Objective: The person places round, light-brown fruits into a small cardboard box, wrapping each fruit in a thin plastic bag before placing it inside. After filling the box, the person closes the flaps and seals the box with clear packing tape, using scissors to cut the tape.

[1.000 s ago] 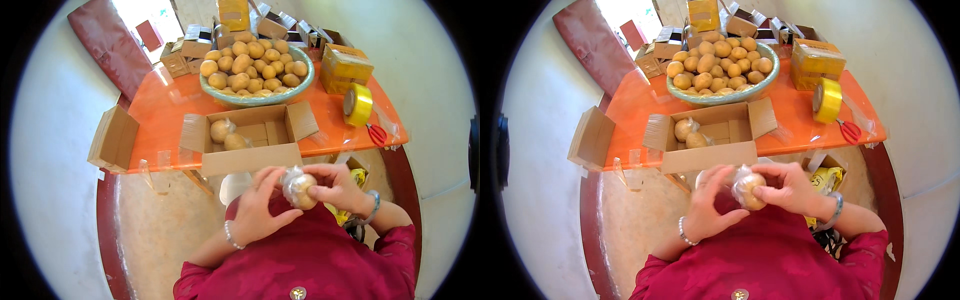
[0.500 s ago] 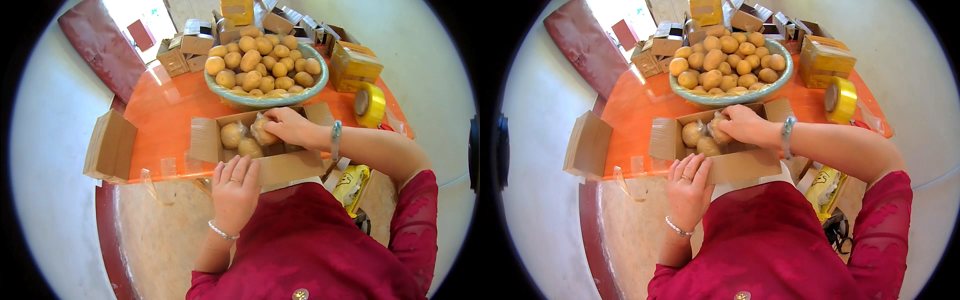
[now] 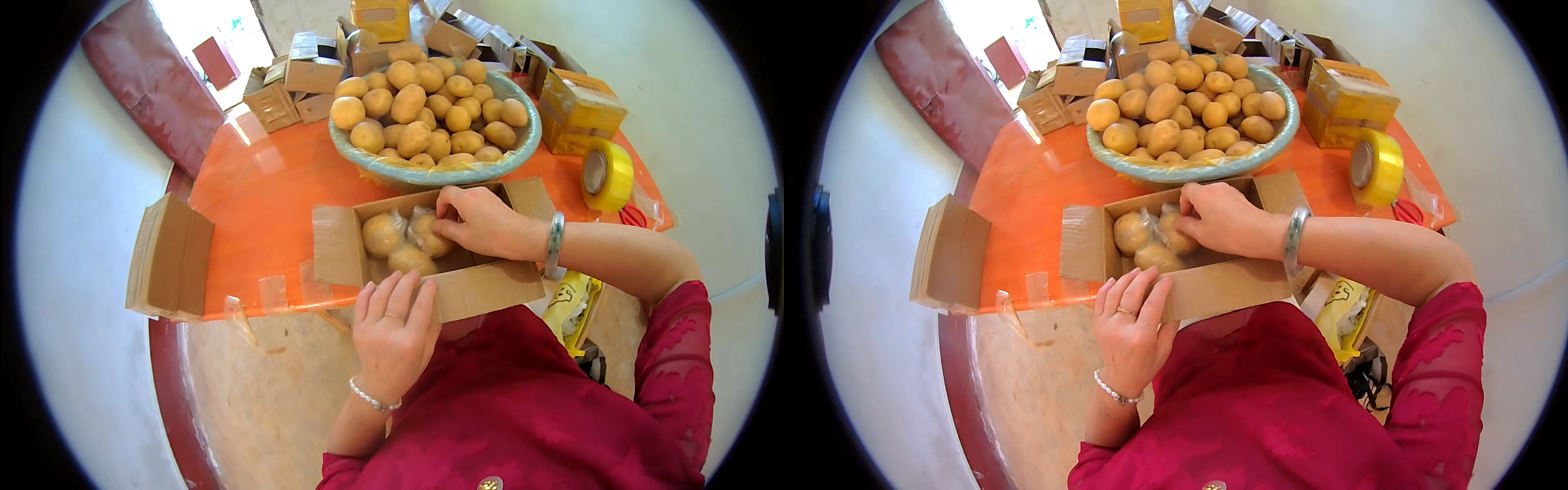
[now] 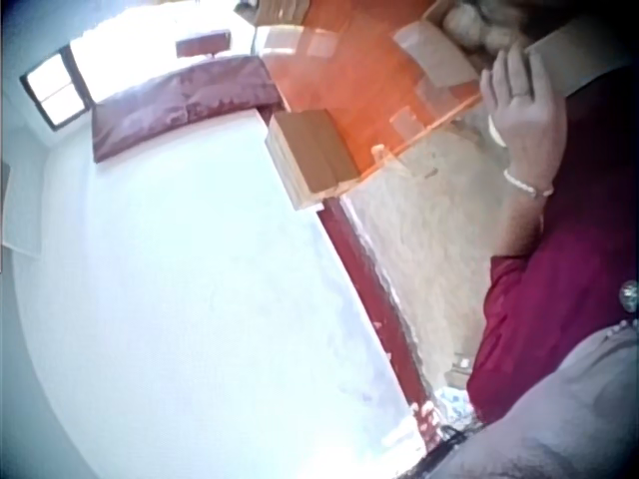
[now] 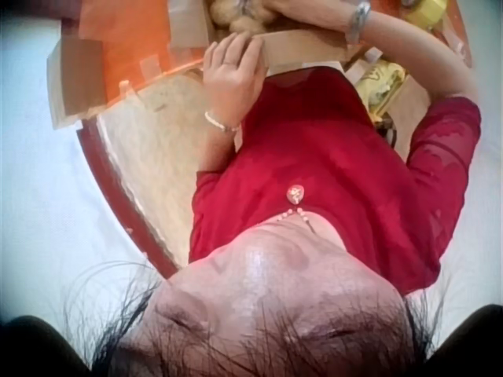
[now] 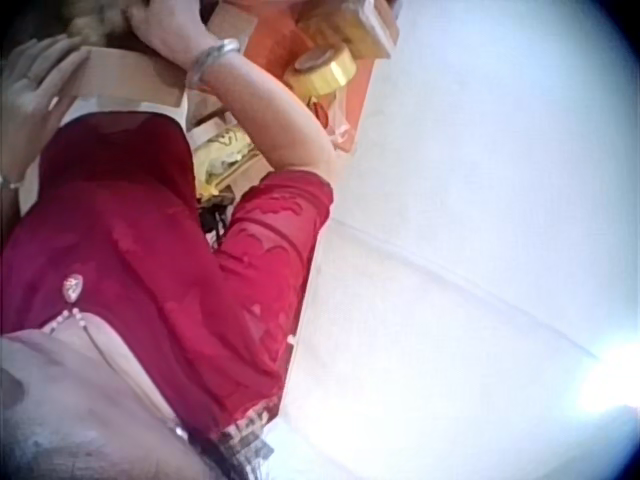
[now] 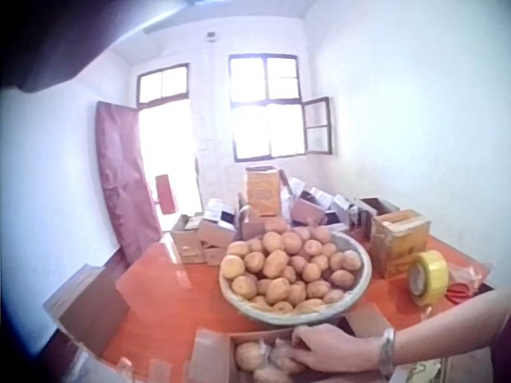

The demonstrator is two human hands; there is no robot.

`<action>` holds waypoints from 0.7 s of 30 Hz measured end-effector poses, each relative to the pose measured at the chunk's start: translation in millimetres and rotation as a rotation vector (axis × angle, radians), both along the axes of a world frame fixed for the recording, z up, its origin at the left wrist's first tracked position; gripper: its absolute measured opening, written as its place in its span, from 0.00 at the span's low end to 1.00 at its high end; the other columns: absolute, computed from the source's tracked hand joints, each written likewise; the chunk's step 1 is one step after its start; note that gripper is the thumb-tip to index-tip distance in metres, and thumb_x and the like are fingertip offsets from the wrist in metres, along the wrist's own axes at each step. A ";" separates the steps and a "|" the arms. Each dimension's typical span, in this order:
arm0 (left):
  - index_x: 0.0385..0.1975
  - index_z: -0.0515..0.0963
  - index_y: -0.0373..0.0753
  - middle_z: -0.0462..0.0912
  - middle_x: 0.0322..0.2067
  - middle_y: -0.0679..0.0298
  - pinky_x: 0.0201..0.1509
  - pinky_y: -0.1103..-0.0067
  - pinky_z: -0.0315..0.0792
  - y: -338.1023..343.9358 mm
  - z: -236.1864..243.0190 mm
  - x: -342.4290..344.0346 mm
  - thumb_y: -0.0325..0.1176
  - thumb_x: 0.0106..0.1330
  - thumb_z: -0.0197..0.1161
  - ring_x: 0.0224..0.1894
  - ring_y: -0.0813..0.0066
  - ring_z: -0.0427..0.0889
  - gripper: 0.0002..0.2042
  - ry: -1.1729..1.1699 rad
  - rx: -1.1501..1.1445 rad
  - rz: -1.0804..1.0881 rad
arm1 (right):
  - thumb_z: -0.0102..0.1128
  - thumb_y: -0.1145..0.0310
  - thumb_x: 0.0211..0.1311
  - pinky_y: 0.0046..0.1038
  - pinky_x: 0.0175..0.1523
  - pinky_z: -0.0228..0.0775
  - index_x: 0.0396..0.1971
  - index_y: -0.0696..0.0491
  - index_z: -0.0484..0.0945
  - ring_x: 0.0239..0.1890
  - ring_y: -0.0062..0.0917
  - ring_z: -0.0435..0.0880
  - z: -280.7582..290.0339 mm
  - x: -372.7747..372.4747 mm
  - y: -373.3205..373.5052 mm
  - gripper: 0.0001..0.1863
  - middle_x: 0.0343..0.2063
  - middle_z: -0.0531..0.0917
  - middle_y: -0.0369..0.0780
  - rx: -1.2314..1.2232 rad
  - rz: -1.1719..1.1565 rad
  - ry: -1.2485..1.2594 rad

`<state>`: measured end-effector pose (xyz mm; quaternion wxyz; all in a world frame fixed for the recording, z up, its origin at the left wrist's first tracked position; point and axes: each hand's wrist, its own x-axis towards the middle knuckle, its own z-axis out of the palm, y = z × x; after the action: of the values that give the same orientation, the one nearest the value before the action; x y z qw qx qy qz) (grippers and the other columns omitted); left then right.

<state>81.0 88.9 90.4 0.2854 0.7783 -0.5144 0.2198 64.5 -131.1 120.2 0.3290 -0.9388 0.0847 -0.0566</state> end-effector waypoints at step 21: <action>0.55 0.71 0.35 0.74 0.54 0.56 0.66 0.54 0.52 -5.7 20.0 -15.7 0.49 0.53 0.67 0.59 0.56 0.70 0.33 -0.095 0.273 0.069 | 0.61 0.72 0.57 0.24 0.35 0.76 0.34 0.58 0.80 0.29 0.22 0.83 52.6 -91.6 -50.9 0.07 0.28 0.83 0.41 -0.084 -0.007 -0.494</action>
<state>65.4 83.3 110.4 0.1447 0.8158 -0.5252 0.1941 -27.1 -182.0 172.8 0.3001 -0.9091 0.0024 -0.2890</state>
